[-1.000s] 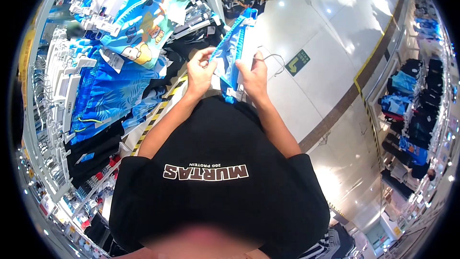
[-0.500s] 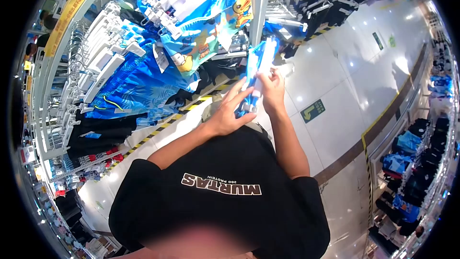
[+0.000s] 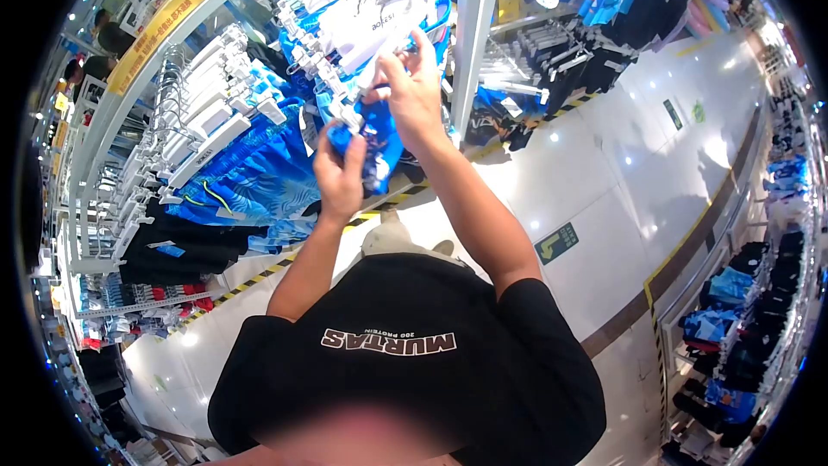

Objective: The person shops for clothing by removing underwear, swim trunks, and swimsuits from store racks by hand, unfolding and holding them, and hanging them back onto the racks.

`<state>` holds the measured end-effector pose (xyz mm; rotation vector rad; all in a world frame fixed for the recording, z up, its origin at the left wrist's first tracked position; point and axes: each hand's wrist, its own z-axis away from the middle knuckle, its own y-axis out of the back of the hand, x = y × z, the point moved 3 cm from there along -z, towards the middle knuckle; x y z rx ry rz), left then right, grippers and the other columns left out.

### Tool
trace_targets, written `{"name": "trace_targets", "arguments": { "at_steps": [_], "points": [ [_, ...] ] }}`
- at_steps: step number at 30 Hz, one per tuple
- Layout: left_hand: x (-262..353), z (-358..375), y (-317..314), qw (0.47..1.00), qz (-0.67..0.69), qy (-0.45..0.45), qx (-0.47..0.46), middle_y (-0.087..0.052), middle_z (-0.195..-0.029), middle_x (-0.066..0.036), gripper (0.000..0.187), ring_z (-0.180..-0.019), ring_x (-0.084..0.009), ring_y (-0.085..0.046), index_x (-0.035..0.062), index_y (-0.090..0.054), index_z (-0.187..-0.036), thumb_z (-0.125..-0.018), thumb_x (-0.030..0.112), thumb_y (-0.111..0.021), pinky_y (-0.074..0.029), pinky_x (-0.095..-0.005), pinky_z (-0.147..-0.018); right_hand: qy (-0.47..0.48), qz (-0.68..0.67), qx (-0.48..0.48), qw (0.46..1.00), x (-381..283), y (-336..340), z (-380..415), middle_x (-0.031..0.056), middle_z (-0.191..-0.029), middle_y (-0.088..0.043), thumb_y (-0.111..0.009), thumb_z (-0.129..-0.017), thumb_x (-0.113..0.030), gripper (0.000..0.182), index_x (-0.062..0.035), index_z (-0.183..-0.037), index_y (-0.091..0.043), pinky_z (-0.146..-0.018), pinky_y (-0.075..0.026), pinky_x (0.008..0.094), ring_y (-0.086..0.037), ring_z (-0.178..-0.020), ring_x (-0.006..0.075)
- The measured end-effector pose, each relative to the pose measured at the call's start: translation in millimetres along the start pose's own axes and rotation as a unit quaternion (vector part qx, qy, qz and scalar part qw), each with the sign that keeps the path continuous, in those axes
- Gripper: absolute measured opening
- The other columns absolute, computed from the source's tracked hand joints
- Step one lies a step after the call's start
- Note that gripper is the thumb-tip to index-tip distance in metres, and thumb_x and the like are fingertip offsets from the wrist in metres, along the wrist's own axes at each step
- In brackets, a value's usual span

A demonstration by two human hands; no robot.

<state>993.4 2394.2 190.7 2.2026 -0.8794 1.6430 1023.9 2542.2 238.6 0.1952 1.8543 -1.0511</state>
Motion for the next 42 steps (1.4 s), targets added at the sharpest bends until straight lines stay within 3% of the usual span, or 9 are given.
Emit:
{"name": "trace_targets", "arguments": {
  "at_steps": [4, 12, 17, 24, 27, 30, 34, 38, 42],
  "points": [
    [0, -35, 23, 0.999, -0.008, -0.016, 0.042, -0.062, -0.098, -0.002, 0.024, -0.084, -0.0066, -0.054, 0.0004, -0.06, -0.112, -0.099, 0.021, -0.056, -0.046, -0.0223, -0.075, 0.005, 0.015, -0.033, 0.999, 4, -16, -12, 0.0161, -0.102, -0.054, -0.062, -0.09, -0.006, 0.085, 0.0037, -0.15, -0.002, -0.068, -0.06, 0.0353, -0.064, -0.085, 0.0231],
    [-33, -34, 31, 0.997, -0.037, 0.015, 0.069, -0.058, -0.091, 0.0, 0.023, -0.08, -0.0062, -0.05, -0.0001, -0.06, -0.107, -0.1, 0.021, -0.054, -0.042, -0.0218, -0.072, -0.055, -0.009, -0.056, 0.997, 13, 10, -6, 0.0179, -0.112, -0.055, -0.063, -0.089, -0.005, 0.088, 0.0009, -0.152, -0.001, -0.073, -0.06, 0.0359, -0.066, -0.092, 0.0257],
    [-37, -35, 24, 0.995, -0.043, -0.022, 0.092, -0.058, -0.088, 0.001, 0.022, -0.074, -0.0055, -0.048, 0.001, -0.061, -0.104, -0.101, 0.022, -0.054, -0.04, -0.0211, -0.067, -0.066, 0.002, -0.052, 0.996, 10, 28, -1, 0.012, -0.107, -0.056, -0.066, -0.089, -0.008, 0.07, 0.0013, -0.146, -0.026, -0.065, -0.056, 0.0292, -0.065, -0.085, 0.0186],
    [-43, -27, 15, 0.992, -0.064, -0.071, 0.078, -0.062, -0.097, -0.002, 0.02, -0.082, -0.0077, -0.055, -0.0014, -0.061, -0.108, -0.098, 0.016, -0.057, -0.045, -0.0233, -0.074, -0.02, 0.109, -0.015, 0.994, 11, 79, 37, 0.0138, -0.099, -0.059, -0.066, -0.09, -0.008, 0.061, 0.0008, -0.141, -0.035, -0.058, -0.053, 0.0255, -0.062, -0.072, 0.0148],
    [-69, -18, 20, 0.992, -0.11, -0.014, 0.062, -0.067, -0.095, -0.006, 0.019, -0.081, -0.012, -0.061, -0.004, -0.063, -0.104, -0.093, 0.012, -0.063, -0.049, -0.0275, -0.074, -0.086, 0.139, 0.008, 0.986, 50, 142, 66, 0.0059, -0.08, -0.06, -0.062, -0.092, -0.008, 0.037, 0.0029, -0.126, -0.049, -0.054, -0.047, 0.0218, -0.057, -0.059, 0.0096],
    [-88, -5, 21, 0.975, -0.209, 0.029, 0.072, -0.07, -0.088, -0.01, 0.021, -0.078, -0.0169, -0.065, -0.0055, -0.067, -0.095, -0.086, 0.013, -0.072, -0.05, -0.0332, -0.071, -0.137, 0.206, 0.064, 0.967, 85, 211, 114, 0.0059, -0.074, -0.06, -0.063, -0.091, -0.011, 0.037, 0.0068, -0.121, -0.052, -0.048, -0.043, 0.0237, -0.054, -0.054, 0.0099],
    [-140, 14, 34, 0.964, -0.222, 0.142, 0.034, -0.07, -0.082, -0.009, 0.021, -0.071, -0.0167, -0.066, -0.0044, -0.066, -0.09, -0.085, 0.014, -0.074, -0.051, -0.0322, -0.067, -0.258, 0.224, 0.187, 0.921, 127, 309, 208, 0.0085, -0.076, -0.062, -0.063, -0.087, -0.009, 0.034, 0.0034, -0.118, -0.056, -0.047, -0.045, 0.0265, -0.057, -0.056, 0.0125],
    [-133, 12, 27, 0.957, -0.231, 0.172, 0.044, -0.07, -0.08, -0.008, 0.021, -0.069, -0.0163, -0.067, -0.0031, -0.066, -0.091, -0.084, 0.014, -0.076, -0.052, -0.0312, -0.066, -0.35, 0.26, 0.271, 0.858, 128, 347, 287, 0.009, -0.08, -0.063, -0.063, -0.085, -0.011, 0.035, 0.0028, -0.117, -0.056, -0.049, -0.048, 0.0275, -0.06, -0.059, 0.0143],
    [-157, 3, 37, 0.969, -0.208, 0.128, 0.044, -0.069, -0.094, -0.01, 0.023, -0.084, -0.0198, -0.065, -0.0036, -0.065, -0.095, -0.082, 0.011, -0.077, -0.05, -0.0335, -0.08, -0.357, 0.256, 0.301, 0.846, 120, 359, 295, 0.0091, -0.083, -0.064, -0.062, -0.086, -0.013, 0.036, 0.0017, -0.118, -0.056, -0.051, -0.049, 0.0276, -0.061, -0.061, 0.015]
  ]
}}
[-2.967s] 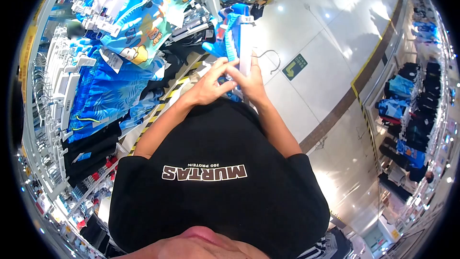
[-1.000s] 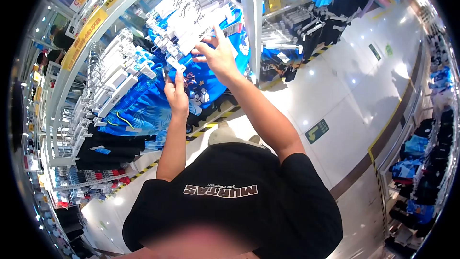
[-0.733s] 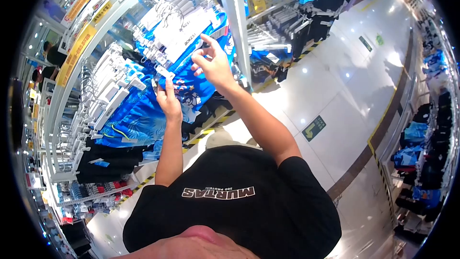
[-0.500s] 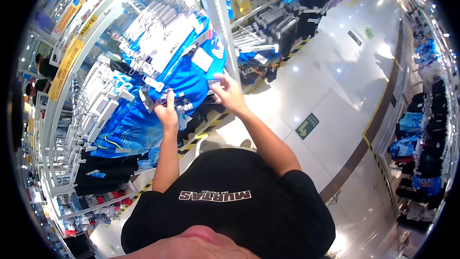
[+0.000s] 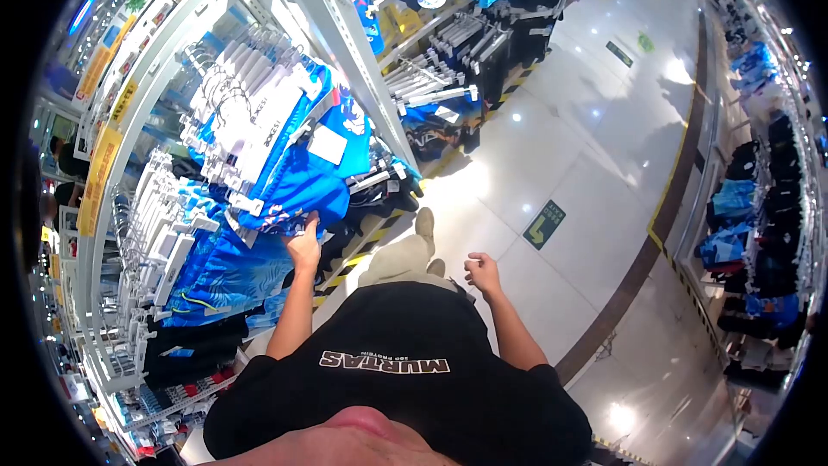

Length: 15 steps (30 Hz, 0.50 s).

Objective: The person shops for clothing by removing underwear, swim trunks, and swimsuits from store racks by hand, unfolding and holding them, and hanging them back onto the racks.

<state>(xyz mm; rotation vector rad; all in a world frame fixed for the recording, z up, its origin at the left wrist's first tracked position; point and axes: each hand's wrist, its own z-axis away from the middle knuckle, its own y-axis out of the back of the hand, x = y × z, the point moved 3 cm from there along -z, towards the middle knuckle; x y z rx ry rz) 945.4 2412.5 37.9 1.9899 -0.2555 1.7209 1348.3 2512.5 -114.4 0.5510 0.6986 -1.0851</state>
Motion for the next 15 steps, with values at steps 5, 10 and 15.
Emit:
{"name": "trace_targets", "arguments": {
  "at_steps": [5, 10, 15],
  "points": [
    [-14, 7, -16, 0.984, -0.161, -0.075, -0.011, -0.067, -0.108, -0.02, 0.04, -0.097, -0.0328, -0.064, -0.0044, -0.063, -0.109, -0.086, 0.027, -0.073, -0.048, -0.041, -0.088, 0.048, -0.046, -0.013, 0.998, -41, -15, -37, 0.0087, -0.085, -0.064, -0.061, -0.088, -0.013, 0.037, 0.0018, -0.121, -0.054, -0.054, -0.05, 0.0268, -0.061, -0.063, 0.014],
    [-99, 33, -71, 0.9, 0.06, 0.395, -0.173, -0.067, -0.092, -0.01, 0.029, -0.076, -0.0195, -0.067, 0.0007, -0.065, -0.103, -0.086, 0.023, -0.072, -0.053, -0.0298, -0.067, 0.117, -0.024, -0.032, 0.992, -107, -30, -81, 0.0072, -0.084, -0.063, -0.06, -0.089, -0.011, 0.034, 0.003, -0.12, -0.054, -0.054, -0.049, 0.025, -0.06, -0.064, 0.0121],
    [-85, 11, -175, 0.941, 0.048, 0.142, -0.302, -0.067, -0.09, -0.006, 0.021, -0.076, -0.0108, -0.064, -0.0026, -0.064, -0.103, -0.089, 0.014, -0.068, -0.052, -0.0246, -0.066, 0.194, 0.023, -0.046, 0.98, -189, -23, -132, 0.0065, -0.078, -0.062, -0.066, -0.087, -0.014, 0.03, 0.0024, -0.112, -0.06, -0.052, -0.048, 0.0249, -0.059, -0.059, 0.0111]
  ]
}}
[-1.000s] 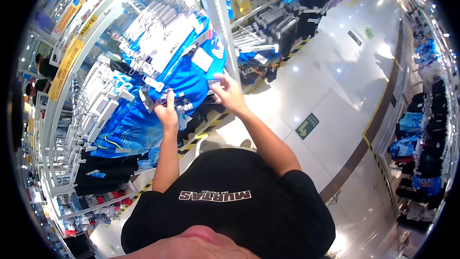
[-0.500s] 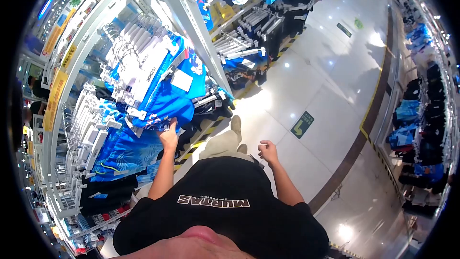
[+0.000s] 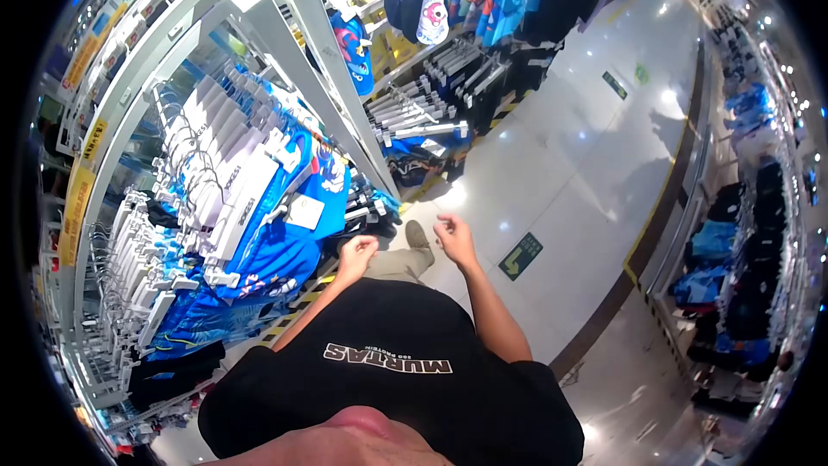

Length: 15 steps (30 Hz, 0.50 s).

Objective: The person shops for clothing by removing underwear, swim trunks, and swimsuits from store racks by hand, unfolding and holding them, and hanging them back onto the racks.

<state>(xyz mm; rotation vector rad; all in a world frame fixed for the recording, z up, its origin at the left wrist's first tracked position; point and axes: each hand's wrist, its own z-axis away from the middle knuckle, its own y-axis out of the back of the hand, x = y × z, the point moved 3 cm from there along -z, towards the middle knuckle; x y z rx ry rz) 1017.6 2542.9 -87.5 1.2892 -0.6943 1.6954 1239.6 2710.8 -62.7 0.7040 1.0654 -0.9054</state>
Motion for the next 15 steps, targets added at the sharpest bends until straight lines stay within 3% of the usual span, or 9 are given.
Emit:
{"name": "trace_targets", "arguments": {
  "at_steps": [2, 5, 11, 13, 15],
  "points": [
    [51, -22, -24, 0.999, 0.026, 0.034, -0.033, -0.067, -0.09, -0.006, 0.022, -0.076, -0.0108, -0.064, -0.0042, -0.063, -0.103, -0.091, 0.014, -0.067, -0.053, -0.0243, -0.068, 0.042, 0.037, -0.016, 0.998, -49, 3, -38, 0.0062, -0.078, -0.063, -0.066, -0.088, -0.014, 0.03, 0.002, -0.113, -0.06, -0.051, -0.048, 0.0249, -0.059, -0.059, 0.0107],
    [69, -54, -45, 0.997, 0.032, 0.036, -0.063, -0.066, -0.089, -0.005, 0.024, -0.074, -0.0102, -0.063, -0.0028, -0.063, -0.104, -0.091, 0.016, -0.067, -0.053, -0.0239, -0.067, 0.097, 0.033, -0.05, 0.993, -130, -1, -103, 0.0054, -0.079, -0.062, -0.066, -0.09, -0.015, 0.03, 0.0019, -0.113, -0.06, -0.052, -0.047, 0.0243, -0.058, -0.058, 0.0099],
    [89, -96, -55, 0.997, 0.066, 0.004, -0.04, -0.065, -0.085, -0.005, 0.022, -0.074, -0.0106, -0.063, -0.0036, -0.062, -0.104, -0.091, 0.015, -0.066, -0.052, -0.0239, -0.069, 0.153, -0.092, -0.146, 0.973, -320, -47, -188, 0.0062, -0.085, -0.062, -0.061, -0.095, -0.013, 0.028, 0.0006, -0.118, -0.056, -0.058, -0.05, 0.0256, -0.06, -0.068, 0.0117],
    [95, -106, -53, 0.998, 0.061, -0.001, -0.028, -0.065, -0.085, -0.005, 0.022, -0.074, -0.0108, -0.062, -0.0038, -0.062, -0.103, -0.091, 0.014, -0.065, -0.052, -0.0241, -0.069, 0.19, -0.117, -0.155, 0.962, -363, -63, -207, 0.0073, -0.087, -0.063, -0.062, -0.094, -0.015, 0.032, 0.0011, -0.121, -0.054, -0.06, -0.053, 0.027, -0.061, -0.069, 0.0139],
    [100, -109, -46, 0.999, 0.045, 0.005, -0.012, -0.066, -0.085, -0.006, 0.022, -0.075, -0.0111, -0.063, -0.0041, -0.062, -0.104, -0.091, 0.013, -0.065, -0.051, -0.0244, -0.069, 0.155, -0.169, -0.146, 0.962, -387, -75, -236, 0.0086, -0.089, -0.064, -0.063, -0.094, -0.019, 0.036, 0.0016, -0.121, -0.052, -0.062, -0.055, 0.0292, -0.064, -0.071, 0.0167]
  ]
}}
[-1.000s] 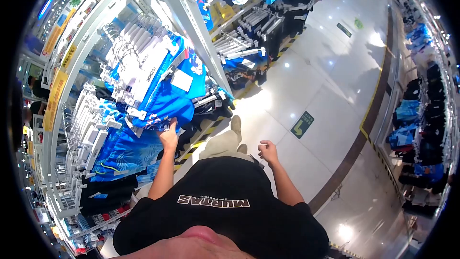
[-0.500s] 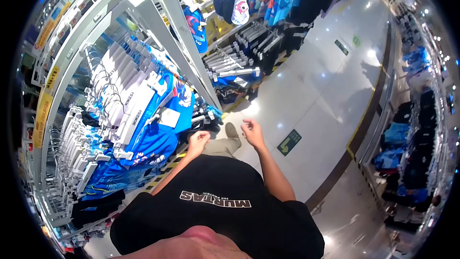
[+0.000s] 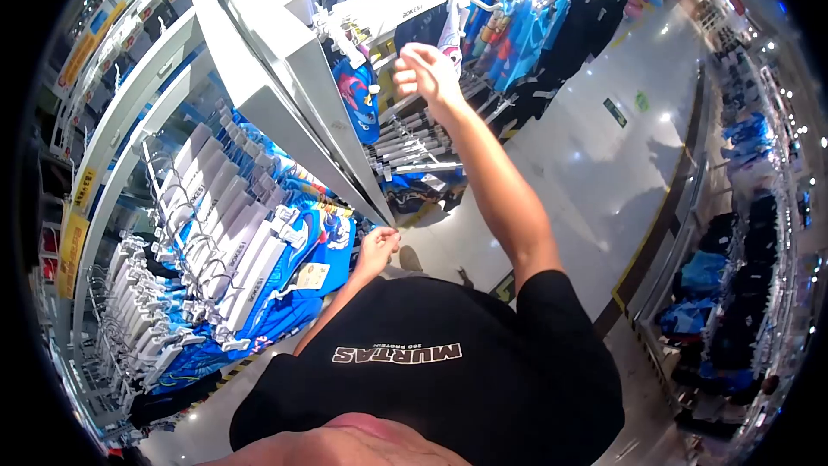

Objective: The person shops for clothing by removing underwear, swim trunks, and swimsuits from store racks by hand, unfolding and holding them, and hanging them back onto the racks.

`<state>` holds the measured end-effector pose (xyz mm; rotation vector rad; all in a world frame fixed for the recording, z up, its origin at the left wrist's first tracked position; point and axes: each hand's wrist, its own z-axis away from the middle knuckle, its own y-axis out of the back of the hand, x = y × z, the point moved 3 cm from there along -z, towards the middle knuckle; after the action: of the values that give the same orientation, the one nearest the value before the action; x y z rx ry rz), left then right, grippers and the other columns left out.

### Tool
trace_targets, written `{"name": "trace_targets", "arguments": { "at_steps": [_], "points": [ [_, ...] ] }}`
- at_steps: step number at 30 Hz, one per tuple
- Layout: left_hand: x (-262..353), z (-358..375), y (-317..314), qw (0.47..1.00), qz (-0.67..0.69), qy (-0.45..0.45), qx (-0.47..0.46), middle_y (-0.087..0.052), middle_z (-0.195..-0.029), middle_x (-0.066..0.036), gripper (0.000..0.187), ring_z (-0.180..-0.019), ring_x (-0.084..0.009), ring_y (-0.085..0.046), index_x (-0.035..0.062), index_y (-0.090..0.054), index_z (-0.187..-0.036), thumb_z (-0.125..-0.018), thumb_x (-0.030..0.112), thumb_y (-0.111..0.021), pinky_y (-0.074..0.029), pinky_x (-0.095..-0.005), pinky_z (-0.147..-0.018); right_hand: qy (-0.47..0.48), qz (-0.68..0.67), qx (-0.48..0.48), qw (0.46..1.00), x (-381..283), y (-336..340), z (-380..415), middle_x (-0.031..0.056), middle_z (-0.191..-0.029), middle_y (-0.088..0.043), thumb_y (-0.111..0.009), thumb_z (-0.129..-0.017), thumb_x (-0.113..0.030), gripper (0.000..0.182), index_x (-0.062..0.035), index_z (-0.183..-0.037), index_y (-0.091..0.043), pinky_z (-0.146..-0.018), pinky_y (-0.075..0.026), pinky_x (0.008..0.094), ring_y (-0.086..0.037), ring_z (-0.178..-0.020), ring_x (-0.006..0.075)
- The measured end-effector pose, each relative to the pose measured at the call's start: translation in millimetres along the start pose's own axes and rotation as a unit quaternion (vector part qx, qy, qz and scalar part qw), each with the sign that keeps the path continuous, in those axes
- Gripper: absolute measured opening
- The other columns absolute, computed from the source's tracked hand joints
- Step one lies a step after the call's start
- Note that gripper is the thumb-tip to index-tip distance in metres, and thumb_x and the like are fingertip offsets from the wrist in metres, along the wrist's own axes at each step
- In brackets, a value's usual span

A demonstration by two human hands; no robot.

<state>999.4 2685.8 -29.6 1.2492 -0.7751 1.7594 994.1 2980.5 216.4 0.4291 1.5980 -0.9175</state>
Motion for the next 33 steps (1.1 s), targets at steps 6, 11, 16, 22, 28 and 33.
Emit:
{"name": "trace_targets", "arguments": {
  "at_steps": [6, 11, 16, 22, 28, 33],
  "points": [
    [19, -5, 9, 0.998, 0.036, -0.026, 0.054, -0.067, -0.092, -0.009, 0.022, -0.078, -0.0129, -0.063, -0.0037, -0.062, -0.106, -0.091, 0.013, -0.066, -0.051, -0.026, -0.071, -0.043, -0.057, 0.026, 0.997, -1, -13, -68, 0.0137, -0.098, -0.063, -0.062, -0.094, -0.034, 0.037, -0.0008, -0.109, -0.055, -0.07, -0.056, 0.0383, -0.066, -0.081, 0.0258],
    [9, -9, 5, 0.995, 0.031, -0.054, 0.082, -0.067, -0.092, -0.008, 0.023, -0.08, -0.0129, -0.064, -0.003, -0.062, -0.106, -0.091, 0.014, -0.066, -0.05, -0.0255, -0.069, -0.033, -0.06, 0.006, 0.998, -2, -17, -86, 0.0131, -0.082, -0.061, -0.067, -0.088, -0.035, 0.041, 0.0031, -0.101, -0.058, -0.059, -0.056, 0.0341, -0.066, -0.067, 0.0229],
    [6, -10, 1, 0.995, 0.013, -0.067, 0.069, -0.068, -0.09, -0.008, 0.02, -0.08, -0.0132, -0.064, -0.0025, -0.063, -0.103, -0.09, 0.012, -0.067, -0.051, -0.0268, -0.073, 0.034, -0.063, 0.016, 0.997, -35, -10, -58, 0.0118, -0.08, -0.063, -0.065, -0.089, -0.032, 0.033, -0.002, -0.102, -0.059, -0.06, -0.055, 0.0338, -0.065, -0.066, 0.0217],
    [40, -17, -10, 0.996, -0.051, -0.05, 0.051, -0.068, -0.087, -0.008, 0.02, -0.08, -0.0132, -0.065, -0.0024, -0.064, -0.102, -0.089, 0.013, -0.067, -0.052, -0.0273, -0.073, 0.085, -0.005, -0.003, 0.996, -66, 34, 8, 0.0108, -0.076, -0.062, -0.055, -0.094, -0.03, 0.026, -0.0032, -0.095, -0.056, -0.066, -0.049, 0.0345, -0.061, -0.07, 0.0218],
    [57, -45, -41, 0.983, -0.129, -0.128, 0.014, -0.068, -0.086, -0.006, 0.021, -0.078, -0.0141, -0.063, -0.0005, -0.064, -0.102, -0.09, 0.016, -0.065, -0.05, -0.0288, -0.071, 0.087, -0.052, -0.033, 0.994, -47, 92, 88, 0.0149, -0.094, -0.063, -0.05, -0.09, -0.027, 0.031, -0.0016, -0.107, -0.056, -0.071, -0.054, 0.0407, -0.063, -0.082, 0.0247],
    [54, -67, -76, 0.949, 0.212, 0.179, -0.151, -0.066, -0.106, -0.01, 0.059, -0.09, -0.0252, -0.068, 0.0051, -0.057, -0.121, -0.096, 0.057, -0.048, -0.054, -0.0381, -0.072, -0.005, -0.118, 0.006, 0.993, -11, 124, 141, 0.0164, -0.095, -0.062, -0.047, -0.087, -0.029, 0.048, 0.0015, -0.124, -0.049, -0.072, -0.053, 0.0408, -0.063, -0.081, 0.0261]
  ]
}}
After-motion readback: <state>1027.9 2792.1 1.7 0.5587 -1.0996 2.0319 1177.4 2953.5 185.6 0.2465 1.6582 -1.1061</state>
